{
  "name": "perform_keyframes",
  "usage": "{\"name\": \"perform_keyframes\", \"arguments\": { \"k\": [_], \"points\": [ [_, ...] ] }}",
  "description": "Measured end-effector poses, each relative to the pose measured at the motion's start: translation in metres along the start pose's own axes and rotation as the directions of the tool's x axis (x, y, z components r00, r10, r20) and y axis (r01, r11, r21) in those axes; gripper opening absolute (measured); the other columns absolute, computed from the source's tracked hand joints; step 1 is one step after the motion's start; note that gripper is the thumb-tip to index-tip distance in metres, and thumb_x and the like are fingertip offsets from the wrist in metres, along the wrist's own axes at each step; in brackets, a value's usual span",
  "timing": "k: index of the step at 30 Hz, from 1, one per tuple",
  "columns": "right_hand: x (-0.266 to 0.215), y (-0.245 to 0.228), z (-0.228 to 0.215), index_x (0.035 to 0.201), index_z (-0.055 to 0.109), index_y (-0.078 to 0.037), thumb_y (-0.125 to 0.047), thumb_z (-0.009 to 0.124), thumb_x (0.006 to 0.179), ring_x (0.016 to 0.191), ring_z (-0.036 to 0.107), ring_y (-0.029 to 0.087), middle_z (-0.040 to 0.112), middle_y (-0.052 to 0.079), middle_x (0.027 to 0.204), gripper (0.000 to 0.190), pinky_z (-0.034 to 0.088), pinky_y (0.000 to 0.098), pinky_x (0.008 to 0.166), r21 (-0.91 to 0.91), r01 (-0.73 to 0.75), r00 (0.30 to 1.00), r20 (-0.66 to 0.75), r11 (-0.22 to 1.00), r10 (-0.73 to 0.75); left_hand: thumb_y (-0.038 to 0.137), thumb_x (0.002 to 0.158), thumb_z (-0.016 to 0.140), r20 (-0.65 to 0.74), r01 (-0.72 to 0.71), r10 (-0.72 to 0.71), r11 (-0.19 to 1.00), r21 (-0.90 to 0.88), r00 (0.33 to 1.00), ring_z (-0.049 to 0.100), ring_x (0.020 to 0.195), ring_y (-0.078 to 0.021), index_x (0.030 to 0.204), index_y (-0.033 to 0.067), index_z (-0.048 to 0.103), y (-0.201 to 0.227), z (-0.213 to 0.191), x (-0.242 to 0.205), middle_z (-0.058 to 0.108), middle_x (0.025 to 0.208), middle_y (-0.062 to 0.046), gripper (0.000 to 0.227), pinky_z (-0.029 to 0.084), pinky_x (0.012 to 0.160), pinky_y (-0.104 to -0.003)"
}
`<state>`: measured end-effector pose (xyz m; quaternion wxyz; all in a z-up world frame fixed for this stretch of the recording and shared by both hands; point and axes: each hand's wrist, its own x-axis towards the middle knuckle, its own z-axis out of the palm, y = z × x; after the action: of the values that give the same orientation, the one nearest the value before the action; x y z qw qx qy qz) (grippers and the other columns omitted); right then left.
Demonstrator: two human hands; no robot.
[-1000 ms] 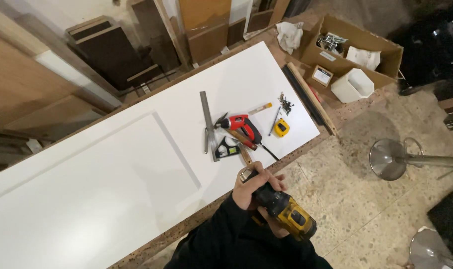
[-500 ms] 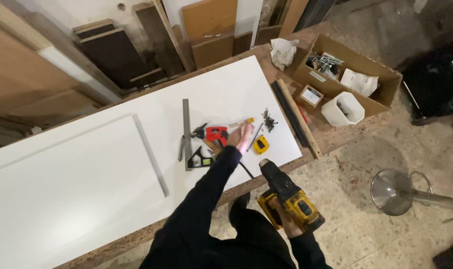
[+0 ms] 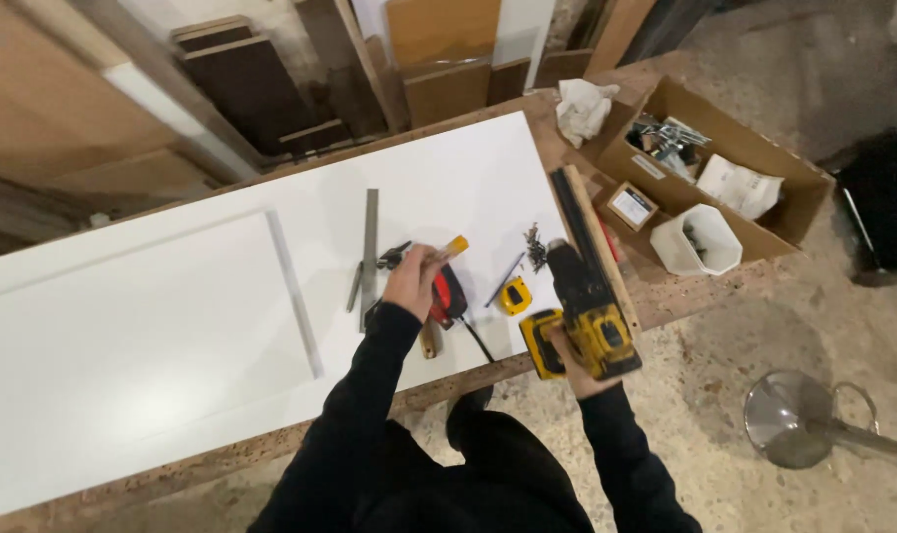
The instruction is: The person assembles white cabinet door panels on a workbench. They position thin trim strips along the panel edges, mark positions with a pencil, drive nails with a hammer, take measurements with a tape measure, and drill holes with a cordless drill, repositioning the panels as they work.
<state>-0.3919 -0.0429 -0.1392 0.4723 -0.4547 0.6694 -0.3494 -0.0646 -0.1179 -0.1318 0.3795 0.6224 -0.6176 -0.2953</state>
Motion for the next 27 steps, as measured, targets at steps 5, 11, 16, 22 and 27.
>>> {"name": "perform_keyframes", "arguments": {
  "k": [5, 11, 16, 22, 27],
  "points": [
    [0.129, -0.011, 0.097, 0.115, 0.063, -0.004, -0.004, 0.072, 0.093, 0.106, 0.066, 0.016, 0.068, 0.006, 0.109, 0.023, 0.056, 0.0318, 0.094, 0.167, 0.349, 0.895, 0.232, 0.922, -0.381, 0.006, 0.101, 0.055, 0.022, 0.197, -0.198, 0.951, -0.239, 0.98, 0.076, 0.095, -0.0331, 0.122, 0.0043, 0.053, 0.042, -0.053, -0.08, 0.073, 0.1, -0.016, 0.022, 0.057, 0.079, -0.037],
    [0.201, 0.013, 0.176, 0.122, 0.059, -0.004, -0.003, 0.073, 0.093, 0.103, 0.065, 0.017, 0.066, 0.006, 0.11, 0.032, 0.055, 0.0316, 0.093, 0.268, 0.318, 0.892, 0.242, 0.91, -0.383, 0.004, 0.1, 0.06, -0.121, 0.14, -0.164, 0.972, -0.187, 0.979, 0.073, 0.099, -0.0371, 0.121, 0.0037, 0.056, 0.089, -0.077, -0.114, 0.07, 0.104, -0.019, 0.021, 0.057, 0.079, -0.038],
    [0.182, 0.001, 0.165, 0.128, 0.066, -0.002, -0.017, 0.074, 0.101, 0.092, 0.064, 0.021, 0.068, 0.008, 0.109, 0.032, 0.053, 0.0343, 0.084, -0.015, 0.258, 0.936, 0.25, 0.966, -0.246, 0.0, 0.099, 0.061, -0.168, 0.029, -0.041, 0.997, -0.076, 0.985, 0.065, 0.103, -0.041, 0.122, 0.0034, 0.056, 0.105, -0.1, -0.116, 0.065, 0.11, -0.019, 0.024, 0.055, 0.081, -0.042],
    [0.041, -0.074, 0.117, 0.14, 0.041, 0.021, -0.019, 0.09, 0.077, 0.106, 0.058, 0.034, 0.058, 0.03, 0.12, 0.09, 0.049, 0.043, 0.09, -0.425, 0.631, 0.708, -0.026, 0.649, -0.705, 0.005, 0.092, 0.069, -0.235, -0.047, 0.092, 0.981, 0.189, 0.968, 0.066, 0.101, -0.0344, 0.116, 0.0062, 0.059, 0.093, -0.126, -0.111, 0.065, 0.105, -0.012, 0.026, 0.056, 0.08, -0.04],
    [-0.04, -0.115, 0.139, 0.1, 0.063, 0.005, -0.029, 0.047, 0.107, 0.06, 0.056, 0.015, 0.06, 0.006, 0.07, 0.038, 0.046, 0.0297, 0.055, 0.196, 0.194, 0.853, 0.45, 0.961, -0.264, 0.002, 0.088, 0.061, -0.065, -0.235, 0.276, 0.903, 0.359, 0.959, 0.062, 0.106, -0.0337, 0.12, 0.0049, 0.06, 0.09, -0.154, -0.111, 0.064, 0.111, -0.013, 0.032, 0.054, 0.089, -0.04]
  ]
}}
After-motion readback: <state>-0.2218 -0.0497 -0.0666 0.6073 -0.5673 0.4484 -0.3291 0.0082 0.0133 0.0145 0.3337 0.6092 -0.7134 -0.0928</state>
